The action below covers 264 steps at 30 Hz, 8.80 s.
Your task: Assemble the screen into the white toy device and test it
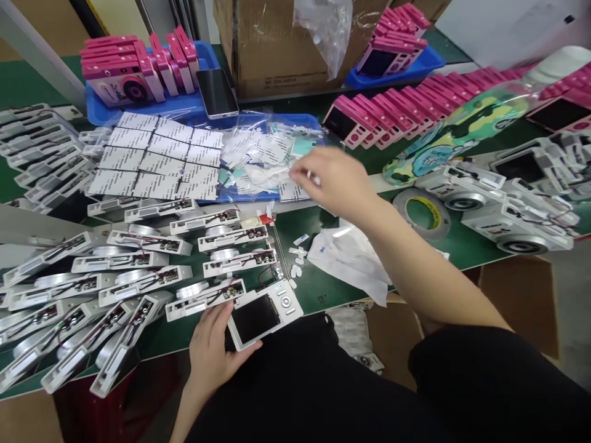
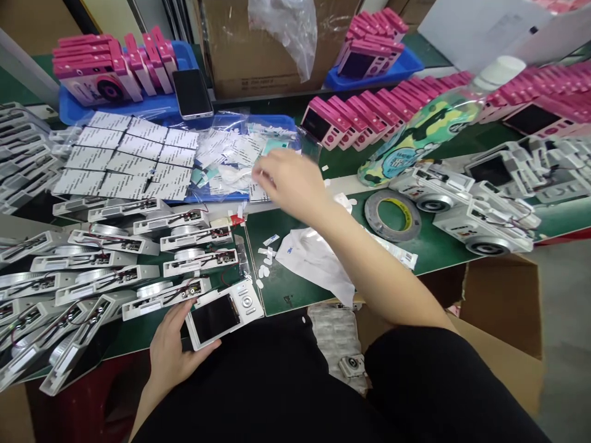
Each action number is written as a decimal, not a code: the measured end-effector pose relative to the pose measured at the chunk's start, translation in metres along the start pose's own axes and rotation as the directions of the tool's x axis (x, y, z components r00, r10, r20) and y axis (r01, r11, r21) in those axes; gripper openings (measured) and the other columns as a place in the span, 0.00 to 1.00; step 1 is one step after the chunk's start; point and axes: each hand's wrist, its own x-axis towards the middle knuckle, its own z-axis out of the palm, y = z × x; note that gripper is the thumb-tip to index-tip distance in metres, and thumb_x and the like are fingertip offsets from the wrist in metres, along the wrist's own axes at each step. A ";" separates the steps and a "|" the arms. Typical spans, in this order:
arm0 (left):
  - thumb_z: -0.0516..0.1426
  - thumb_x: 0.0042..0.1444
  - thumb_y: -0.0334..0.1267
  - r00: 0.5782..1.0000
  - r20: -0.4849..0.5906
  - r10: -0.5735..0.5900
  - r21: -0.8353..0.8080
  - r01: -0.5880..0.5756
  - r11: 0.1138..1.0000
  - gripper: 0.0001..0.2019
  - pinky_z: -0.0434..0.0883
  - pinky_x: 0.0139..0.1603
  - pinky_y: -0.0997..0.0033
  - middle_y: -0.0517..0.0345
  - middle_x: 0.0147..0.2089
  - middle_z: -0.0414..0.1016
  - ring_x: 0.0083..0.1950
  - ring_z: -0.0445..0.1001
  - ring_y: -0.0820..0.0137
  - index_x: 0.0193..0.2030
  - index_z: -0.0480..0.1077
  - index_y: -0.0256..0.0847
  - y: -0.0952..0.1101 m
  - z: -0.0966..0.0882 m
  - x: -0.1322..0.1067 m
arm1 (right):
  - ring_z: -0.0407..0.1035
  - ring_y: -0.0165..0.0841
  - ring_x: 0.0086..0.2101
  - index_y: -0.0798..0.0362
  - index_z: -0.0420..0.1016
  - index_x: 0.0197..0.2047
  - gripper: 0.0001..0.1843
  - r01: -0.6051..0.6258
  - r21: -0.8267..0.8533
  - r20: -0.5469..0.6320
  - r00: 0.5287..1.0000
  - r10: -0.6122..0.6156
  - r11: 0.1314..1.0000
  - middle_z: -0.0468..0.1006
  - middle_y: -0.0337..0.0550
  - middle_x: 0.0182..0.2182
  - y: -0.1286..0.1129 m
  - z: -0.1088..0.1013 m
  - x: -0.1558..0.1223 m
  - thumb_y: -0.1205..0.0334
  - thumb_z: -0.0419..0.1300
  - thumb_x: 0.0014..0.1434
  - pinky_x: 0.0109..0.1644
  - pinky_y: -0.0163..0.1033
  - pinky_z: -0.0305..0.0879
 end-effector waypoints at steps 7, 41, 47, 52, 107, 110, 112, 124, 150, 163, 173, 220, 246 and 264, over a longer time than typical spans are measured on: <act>0.56 0.65 0.60 0.999 -0.022 0.032 -0.003 -0.032 0.999 0.34 0.77 0.49 0.57 0.46 0.47 0.82 0.47 0.82 0.55 0.69 0.60 0.40 0.000 0.001 0.002 | 0.72 0.49 0.53 0.52 0.71 0.60 0.31 0.069 0.134 0.471 0.873 -0.125 0.989 0.74 0.54 0.55 0.003 0.013 -0.076 0.50 0.69 0.57 0.47 0.48 0.72; 0.54 0.68 0.57 0.983 -0.093 0.157 0.090 -0.149 0.985 0.33 0.76 0.45 0.64 0.47 0.44 0.80 0.43 0.81 0.59 0.69 0.60 0.35 0.002 0.001 0.012 | 0.78 0.52 0.42 0.53 0.78 0.54 0.23 -0.206 -0.051 0.110 0.971 0.211 0.977 0.83 0.56 0.50 0.043 -0.031 -0.070 0.45 0.61 0.64 0.36 0.52 0.72; 0.56 0.68 0.54 0.971 -0.121 0.207 0.102 -0.196 0.975 0.34 0.75 0.44 0.66 0.46 0.44 0.79 0.44 0.79 0.60 0.71 0.58 0.32 0.001 0.002 0.016 | 0.78 0.48 0.44 0.53 0.81 0.48 0.12 -0.084 -0.070 0.097 0.991 0.090 0.994 0.85 0.52 0.44 0.042 0.010 -0.132 0.62 0.58 0.67 0.47 0.51 0.73; 0.55 0.68 0.54 0.972 -0.108 0.207 0.126 -0.193 0.973 0.34 0.75 0.44 0.65 0.46 0.45 0.78 0.45 0.79 0.59 0.73 0.56 0.33 0.002 0.001 0.016 | 0.80 0.42 0.41 0.50 0.82 0.47 0.12 -0.008 -0.053 -0.010 1.000 0.008 0.999 0.86 0.45 0.43 0.035 0.010 -0.147 0.60 0.56 0.71 0.44 0.45 0.73; 0.58 0.66 0.54 0.972 -0.164 0.167 0.105 -0.152 0.983 0.33 0.76 0.45 0.66 0.47 0.45 0.81 0.44 0.81 0.60 0.71 0.60 0.37 0.001 0.006 0.011 | 0.73 0.41 0.30 0.51 0.70 0.47 0.10 -0.417 -0.148 -0.043 0.909 0.415 0.897 0.81 0.48 0.32 0.050 0.007 -0.074 0.63 0.49 0.70 0.33 0.42 0.63; 0.57 0.66 0.55 0.971 -0.166 0.173 0.095 -0.159 0.983 0.34 0.76 0.45 0.66 0.48 0.45 0.81 0.44 0.81 0.60 0.71 0.59 0.37 0.001 0.006 0.012 | 0.76 0.41 0.37 0.50 0.70 0.50 0.13 -0.336 -0.077 -0.121 0.938 0.326 0.939 0.82 0.47 0.38 0.047 -0.010 -0.058 0.65 0.47 0.70 0.40 0.44 0.69; 0.57 0.66 0.55 0.970 -0.166 0.178 0.091 -0.164 0.982 0.34 0.76 0.45 0.66 0.48 0.45 0.81 0.44 0.81 0.60 0.72 0.59 0.37 0.001 0.005 0.012 | 0.76 0.42 0.42 0.51 0.71 0.53 0.17 -0.236 -0.044 -0.243 0.945 0.218 0.971 0.81 0.50 0.43 0.044 -0.018 -0.038 0.65 0.43 0.71 0.46 0.47 0.70; 0.56 0.66 0.56 0.971 -0.169 0.168 0.099 -0.152 0.983 0.34 0.75 0.47 0.67 0.48 0.45 0.82 0.44 0.81 0.61 0.71 0.60 0.37 0.001 0.005 0.010 | 0.60 0.44 0.68 0.44 0.83 0.41 0.14 0.445 -0.120 0.094 0.895 -0.436 0.887 0.70 0.37 0.68 -0.011 0.026 0.003 0.65 0.55 0.70 0.67 0.53 0.62; 0.55 0.68 0.55 0.965 -0.192 0.178 0.127 -0.156 0.980 0.30 0.76 0.46 0.67 0.48 0.44 0.82 0.43 0.82 0.62 0.68 0.63 0.36 0.004 0.003 0.014 | 0.72 0.52 0.51 0.56 0.68 0.60 0.19 -0.052 -0.183 -0.151 0.988 0.024 0.982 0.77 0.58 0.52 0.002 -0.006 0.026 0.65 0.47 0.69 0.50 0.56 0.68; 0.53 0.69 0.55 0.955 -0.199 0.222 0.157 -0.193 0.969 0.26 0.75 0.45 0.67 0.48 0.43 0.80 0.42 0.80 0.63 0.61 0.67 0.33 0.006 0.001 0.020 | 0.69 0.40 0.42 0.53 0.80 0.44 0.09 0.275 -0.136 0.178 0.952 -0.250 0.952 0.79 0.49 0.44 -0.028 0.048 -0.012 0.56 0.65 0.64 0.40 0.39 0.60; 0.54 0.69 0.55 0.952 -0.199 0.234 0.164 -0.203 0.965 0.27 0.74 0.44 0.65 0.47 0.43 0.80 0.41 0.80 0.62 0.62 0.67 0.32 0.005 0.003 0.020 | 0.71 0.44 0.44 0.58 0.78 0.48 0.18 0.074 -0.213 0.186 0.982 -0.034 0.974 0.80 0.56 0.43 -0.011 0.027 -0.040 0.56 0.51 0.73 0.45 0.44 0.63; 0.56 0.67 0.55 0.960 -0.202 0.192 0.143 -0.165 0.976 0.30 0.76 0.47 0.66 0.48 0.45 0.81 0.43 0.82 0.62 0.68 0.64 0.36 0.007 0.004 0.015 | 0.75 0.38 0.49 0.53 0.72 0.59 0.19 -0.018 0.063 0.423 0.906 -0.010 0.998 0.76 0.48 0.54 -0.029 0.050 -0.032 0.53 0.61 0.69 0.53 0.50 0.76; 0.55 0.67 0.56 0.959 -0.209 0.190 0.149 -0.161 0.976 0.31 0.76 0.49 0.66 0.47 0.45 0.81 0.44 0.81 0.61 0.69 0.63 0.37 0.006 0.007 0.013 | 0.73 0.40 0.49 0.54 0.71 0.58 0.18 -0.034 0.065 0.172 0.985 0.023 0.997 0.77 0.51 0.54 -0.038 0.013 0.014 0.67 0.45 0.72 0.46 0.43 0.70; 0.55 0.67 0.56 0.960 -0.208 0.187 0.158 -0.156 0.975 0.31 0.76 0.46 0.64 0.47 0.46 0.81 0.44 0.82 0.60 0.68 0.63 0.37 0.008 0.006 0.013 | 0.77 0.45 0.48 0.53 0.79 0.53 0.16 -0.155 -0.052 0.107 0.981 0.159 0.987 0.84 0.53 0.49 0.000 0.047 -0.064 0.62 0.53 0.69 0.40 0.42 0.68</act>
